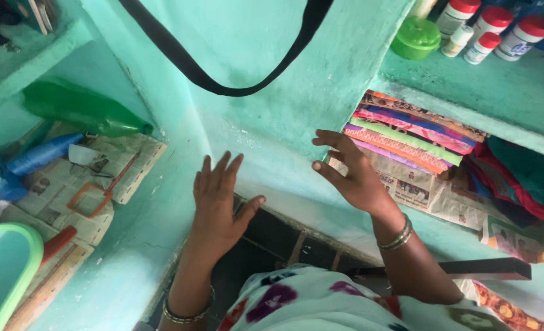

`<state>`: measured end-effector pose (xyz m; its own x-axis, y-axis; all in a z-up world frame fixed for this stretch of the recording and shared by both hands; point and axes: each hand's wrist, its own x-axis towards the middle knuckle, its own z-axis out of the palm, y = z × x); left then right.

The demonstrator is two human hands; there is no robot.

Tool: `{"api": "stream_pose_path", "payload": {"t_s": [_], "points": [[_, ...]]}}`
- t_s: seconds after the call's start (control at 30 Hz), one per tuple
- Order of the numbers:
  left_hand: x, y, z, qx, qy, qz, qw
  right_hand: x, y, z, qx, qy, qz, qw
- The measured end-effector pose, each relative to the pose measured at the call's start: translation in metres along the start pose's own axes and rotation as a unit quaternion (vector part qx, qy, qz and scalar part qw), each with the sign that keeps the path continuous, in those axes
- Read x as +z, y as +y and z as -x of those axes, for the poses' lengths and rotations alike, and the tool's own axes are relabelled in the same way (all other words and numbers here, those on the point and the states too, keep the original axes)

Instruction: The person organizes items on a green shelf by picking up and placing various objects. They handle a red comb, a green container, a clear plastic box, a purple case, a grey case, and a small green box, arranging them neatly on the shelf.

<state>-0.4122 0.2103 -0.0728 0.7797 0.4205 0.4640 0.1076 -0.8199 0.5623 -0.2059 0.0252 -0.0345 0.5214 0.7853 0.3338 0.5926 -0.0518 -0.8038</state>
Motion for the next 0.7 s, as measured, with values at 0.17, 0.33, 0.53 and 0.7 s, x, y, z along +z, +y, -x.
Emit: {"api": "stream_pose_path", "payload": {"t_s": [0.17,0.33,0.53,0.7], "points": [[-0.012,-0.005,-0.015,-0.004,0.034,-0.024,0.999,0.008,-0.004,-0.027,-0.035,-0.053,-0.027,0.998],[-0.023,-0.015,-0.035,-0.006,0.067,-0.049,0.997,0.023,0.003,-0.057,-0.055,-0.08,-0.081,0.992],[-0.022,-0.025,-0.056,-0.015,0.101,-0.05,0.994,0.039,0.004,-0.086,-0.077,-0.128,-0.095,0.984],[-0.048,-0.045,-0.067,-0.022,0.134,-0.067,0.988,0.058,-0.01,-0.108,-0.086,-0.143,-0.12,0.979]]}}
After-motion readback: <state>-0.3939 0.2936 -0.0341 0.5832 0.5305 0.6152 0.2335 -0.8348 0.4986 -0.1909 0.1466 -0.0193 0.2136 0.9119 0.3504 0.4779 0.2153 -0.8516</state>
